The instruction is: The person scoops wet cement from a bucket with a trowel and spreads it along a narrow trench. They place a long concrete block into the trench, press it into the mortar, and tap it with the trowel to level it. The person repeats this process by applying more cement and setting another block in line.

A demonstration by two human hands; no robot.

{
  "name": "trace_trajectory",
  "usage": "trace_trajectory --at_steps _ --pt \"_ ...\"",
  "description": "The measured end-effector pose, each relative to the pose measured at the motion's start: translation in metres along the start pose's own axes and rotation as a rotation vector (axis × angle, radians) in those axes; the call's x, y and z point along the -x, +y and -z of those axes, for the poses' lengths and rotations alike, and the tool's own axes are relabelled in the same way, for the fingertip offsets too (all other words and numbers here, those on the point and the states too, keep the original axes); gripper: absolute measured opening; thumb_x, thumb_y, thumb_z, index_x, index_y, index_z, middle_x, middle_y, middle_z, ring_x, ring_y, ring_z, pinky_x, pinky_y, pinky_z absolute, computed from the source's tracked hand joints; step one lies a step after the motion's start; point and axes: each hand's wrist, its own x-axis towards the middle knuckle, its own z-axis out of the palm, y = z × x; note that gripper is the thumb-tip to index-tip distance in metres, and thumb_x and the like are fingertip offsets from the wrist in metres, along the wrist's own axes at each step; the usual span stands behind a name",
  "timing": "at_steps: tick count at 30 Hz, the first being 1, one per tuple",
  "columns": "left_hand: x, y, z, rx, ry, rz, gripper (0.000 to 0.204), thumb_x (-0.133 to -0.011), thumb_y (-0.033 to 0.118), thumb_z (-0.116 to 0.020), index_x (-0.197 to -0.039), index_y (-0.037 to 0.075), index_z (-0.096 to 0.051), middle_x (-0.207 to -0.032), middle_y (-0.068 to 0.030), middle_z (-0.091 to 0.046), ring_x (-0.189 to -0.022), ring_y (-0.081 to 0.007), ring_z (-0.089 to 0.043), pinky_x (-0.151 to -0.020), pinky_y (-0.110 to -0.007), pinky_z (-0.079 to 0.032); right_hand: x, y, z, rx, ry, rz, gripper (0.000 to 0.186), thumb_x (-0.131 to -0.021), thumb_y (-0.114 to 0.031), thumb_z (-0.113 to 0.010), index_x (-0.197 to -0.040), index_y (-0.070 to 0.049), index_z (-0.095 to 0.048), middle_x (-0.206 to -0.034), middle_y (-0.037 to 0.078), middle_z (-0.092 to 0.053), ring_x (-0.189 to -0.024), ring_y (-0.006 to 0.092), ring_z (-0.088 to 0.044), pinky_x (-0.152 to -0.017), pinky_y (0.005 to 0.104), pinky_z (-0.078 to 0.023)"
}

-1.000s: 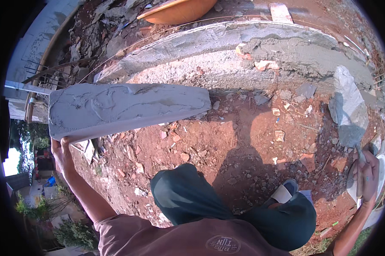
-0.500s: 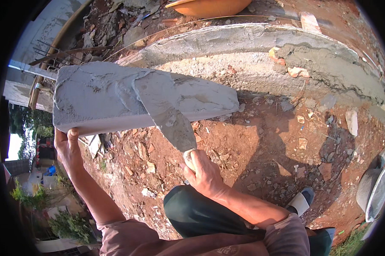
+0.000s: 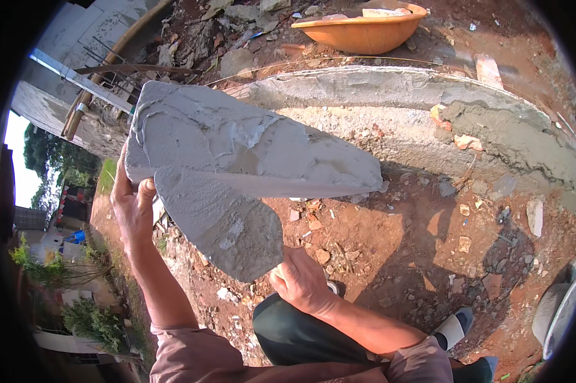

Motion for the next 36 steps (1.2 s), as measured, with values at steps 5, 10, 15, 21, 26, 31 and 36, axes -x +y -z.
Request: trace_trajectory --at_steps 5,10,15,21,26,31,36 --pt "-0.006 0.011 -0.003 -0.033 -0.016 -0.037 0.093 -0.061 0.06 -0.071 -0.133 0.007 -0.047 -0.121 -0.0127 -0.057 -0.108 -0.0219 -0.056 -0.089 -0.037 -0.046 -0.022 0.01 0.019 -0.023 0.12 -0.019 0.057 -0.071 0.001 -0.066 -0.123 -0.001 -0.044 -0.088 0.011 -0.055 -0.07 0.0263 -0.056 -0.057 0.0364 -0.048" --pt "0.001 -0.015 0.007 -0.042 -0.005 0.011 0.086 -0.072 0.062 -0.067 -0.127 -0.001 -0.048 -0.113 -0.0112 -0.059 -0.108 -0.0214 -0.053 -0.093 -0.036 -0.04 -0.022 0.01 -0.005 -0.08 0.101 0.011 0.065 -0.069 -0.005 -0.072 -0.127 -0.003 -0.042 -0.089 0.011 -0.054 -0.074 0.0266 -0.056 -0.061 0.0367 -0.048" --pt "0.0 -0.014 0.017 -0.259 -0.023 -0.023 0.076 -0.081 0.062 -0.057 -0.123 -0.002 -0.051 -0.112 -0.0118 -0.058 -0.104 -0.0218 -0.051 -0.094 -0.038 -0.036 -0.018 0.033 0.023 0.038 0.175 -0.081 0.07 -0.069 -0.003 -0.07 -0.132 -0.007 -0.039 -0.09 0.009 -0.054 -0.077 0.0261 -0.056 -0.063 0.0366 -0.049" --pt "0.003 -0.014 0.016 -0.28 0.059 -0.017 0.081 -0.078 0.068 -0.054 -0.123 0.0 -0.051 -0.115 -0.0133 -0.056 -0.109 -0.0248 -0.049 -0.098 -0.042 -0.033 0.057 0.104 0.035 0.211 0.145 -0.415 0.064 -0.073 -0.006 -0.067 -0.131 -0.005 -0.039 -0.091 0.013 -0.053 -0.083 0.0319 -0.055 -0.067 0.0401 -0.047" --pt "0.001 -0.028 0.027 -0.277 0.061 0.009 0.086 -0.077 0.072 -0.05 -0.126 0.002 -0.049 -0.122 -0.0137 -0.052 -0.116 -0.0266 -0.045 -0.101 -0.043 -0.03 0.155 0.16 0.039 0.353 0.115 -0.892 0.051 -0.08 -0.01 -0.058 -0.127 -0.001 -0.041 -0.093 0.018 -0.052 -0.09 0.0362 -0.054 -0.074 0.0433 -0.046" --pt "0.004 -0.03 0.027 -0.292 0.113 0.056 0.091 -0.074 0.076 -0.05 -0.126 0.001 -0.047 -0.12 -0.0139 -0.051 -0.113 -0.0262 -0.047 -0.096 -0.04 -0.035 0.131 0.165 0.044 0.116 0.311 -0.85 0.041 -0.081 -0.01 -0.06 -0.117 0.003 -0.046 -0.093 0.023 -0.057 -0.086 0.0392 -0.058 -0.073 0.0425 -0.046" --pt "0.004 -0.041 0.041 -0.325 0.128 0.088 0.092 -0.073 0.077 -0.05 -0.126 0.001 -0.047 -0.117 -0.0155 -0.052 -0.111 -0.0262 -0.049 -0.094 -0.041 -0.038 0.079 0.174 0.077 0.124 -0.015 -0.778 0.036 -0.082 -0.016 -0.062 -0.113 -0.001 -0.05 -0.1 0.024 -0.059 -0.094 0.0375 -0.06 -0.078 0.0406 -0.047"
